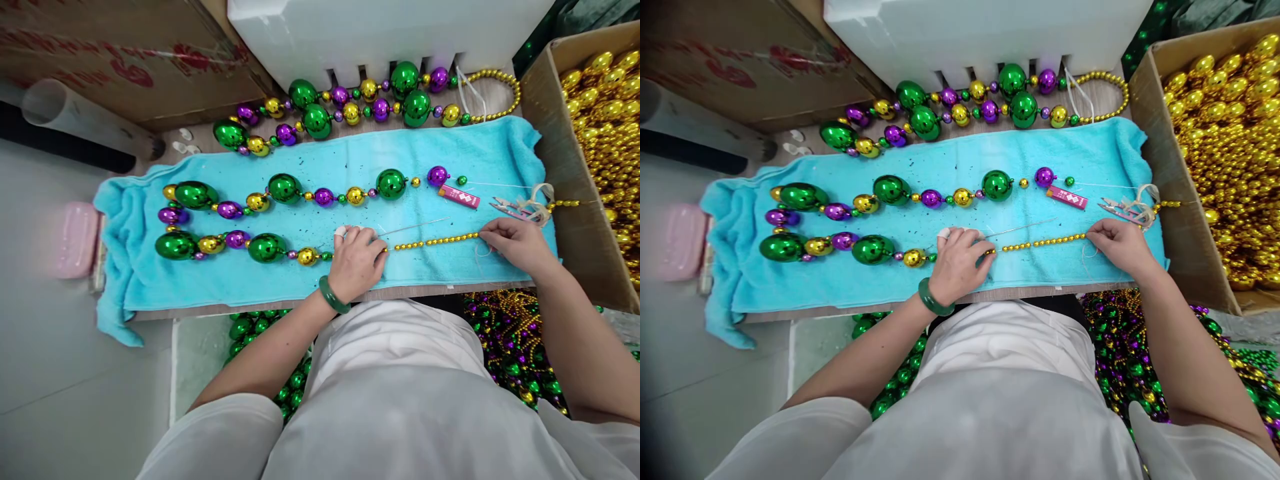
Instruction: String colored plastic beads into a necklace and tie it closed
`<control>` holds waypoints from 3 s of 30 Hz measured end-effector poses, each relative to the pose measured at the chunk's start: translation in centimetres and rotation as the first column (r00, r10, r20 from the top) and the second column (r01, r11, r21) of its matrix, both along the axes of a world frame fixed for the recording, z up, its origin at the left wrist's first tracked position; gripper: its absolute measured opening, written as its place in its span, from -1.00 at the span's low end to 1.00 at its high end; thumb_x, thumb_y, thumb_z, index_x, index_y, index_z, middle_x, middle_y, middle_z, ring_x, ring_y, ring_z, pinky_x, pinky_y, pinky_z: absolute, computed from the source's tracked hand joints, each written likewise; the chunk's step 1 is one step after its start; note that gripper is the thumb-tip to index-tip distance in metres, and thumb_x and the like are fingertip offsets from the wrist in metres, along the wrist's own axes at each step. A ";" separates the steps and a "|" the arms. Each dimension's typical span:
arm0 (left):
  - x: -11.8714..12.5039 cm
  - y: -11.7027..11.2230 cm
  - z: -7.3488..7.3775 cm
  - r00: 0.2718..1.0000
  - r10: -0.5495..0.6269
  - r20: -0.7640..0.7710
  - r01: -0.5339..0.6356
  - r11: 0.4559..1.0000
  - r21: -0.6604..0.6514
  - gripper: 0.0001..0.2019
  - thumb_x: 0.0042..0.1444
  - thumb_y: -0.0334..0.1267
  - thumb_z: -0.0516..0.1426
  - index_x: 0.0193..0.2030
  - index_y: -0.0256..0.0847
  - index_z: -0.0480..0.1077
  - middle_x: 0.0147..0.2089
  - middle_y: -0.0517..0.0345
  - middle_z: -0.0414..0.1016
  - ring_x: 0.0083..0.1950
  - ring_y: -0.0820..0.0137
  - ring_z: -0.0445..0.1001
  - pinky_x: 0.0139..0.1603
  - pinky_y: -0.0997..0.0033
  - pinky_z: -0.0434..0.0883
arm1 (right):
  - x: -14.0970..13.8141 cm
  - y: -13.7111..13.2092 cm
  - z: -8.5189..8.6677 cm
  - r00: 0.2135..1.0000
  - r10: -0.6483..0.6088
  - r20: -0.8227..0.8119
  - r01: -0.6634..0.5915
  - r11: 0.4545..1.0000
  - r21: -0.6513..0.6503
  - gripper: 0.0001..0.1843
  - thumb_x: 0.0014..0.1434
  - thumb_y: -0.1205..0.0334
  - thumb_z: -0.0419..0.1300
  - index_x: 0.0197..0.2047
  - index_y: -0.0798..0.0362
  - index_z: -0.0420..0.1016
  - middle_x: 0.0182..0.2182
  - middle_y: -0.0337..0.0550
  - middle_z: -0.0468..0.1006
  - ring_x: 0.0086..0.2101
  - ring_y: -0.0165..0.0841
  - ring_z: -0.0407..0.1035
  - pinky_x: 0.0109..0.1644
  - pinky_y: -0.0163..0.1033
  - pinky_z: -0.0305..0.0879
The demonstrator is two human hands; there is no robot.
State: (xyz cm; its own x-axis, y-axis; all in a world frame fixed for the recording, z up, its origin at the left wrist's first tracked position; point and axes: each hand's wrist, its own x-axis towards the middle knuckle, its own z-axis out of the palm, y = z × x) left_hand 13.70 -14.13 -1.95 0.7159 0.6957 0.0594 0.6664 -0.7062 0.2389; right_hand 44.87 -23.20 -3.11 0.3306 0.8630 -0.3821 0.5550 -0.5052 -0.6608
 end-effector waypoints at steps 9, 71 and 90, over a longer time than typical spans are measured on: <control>2.2 -0.3 -0.1 1.000 -0.023 -0.003 0.023 0.999 -0.028 -0.78 0.18 -0.12 0.06 -0.12 -0.08 0.45 -0.13 0.03 0.41 -0.04 0.15 0.28 0.06 0.01 0.11 | -0.2 0.1 0.1 1.000 0.007 -0.007 -0.007 0.999 0.042 -0.70 0.04 0.00 0.18 -0.36 0.09 0.51 -0.64 -0.26 0.41 -0.60 -0.44 0.21 -0.49 -0.30 0.12; 11.5 -0.7 0.4 0.986 -0.166 -0.019 0.164 0.983 -0.081 -0.75 0.23 -0.14 -0.01 -0.11 -0.11 0.44 -0.13 -0.02 0.40 -0.04 0.14 0.25 0.07 0.01 0.10 | 0.2 0.5 -0.1 0.996 0.083 -0.025 -0.078 0.985 0.154 -0.80 0.08 0.16 0.13 -0.39 0.10 0.50 -0.65 -0.31 0.30 -0.59 -0.47 0.13 -0.47 -0.33 -0.01; 13.5 -1.2 0.2 0.986 -0.169 -0.011 0.168 0.984 -0.067 -0.76 0.24 -0.18 -0.03 -0.17 -0.13 0.44 -0.16 -0.01 0.40 -0.05 0.15 0.26 0.06 0.02 0.10 | 0.3 0.5 -0.2 0.995 0.097 -0.003 -0.095 0.978 0.185 -0.80 0.09 0.19 0.12 -0.39 0.10 0.51 -0.64 -0.32 0.32 -0.59 -0.49 0.10 -0.47 -0.34 -0.03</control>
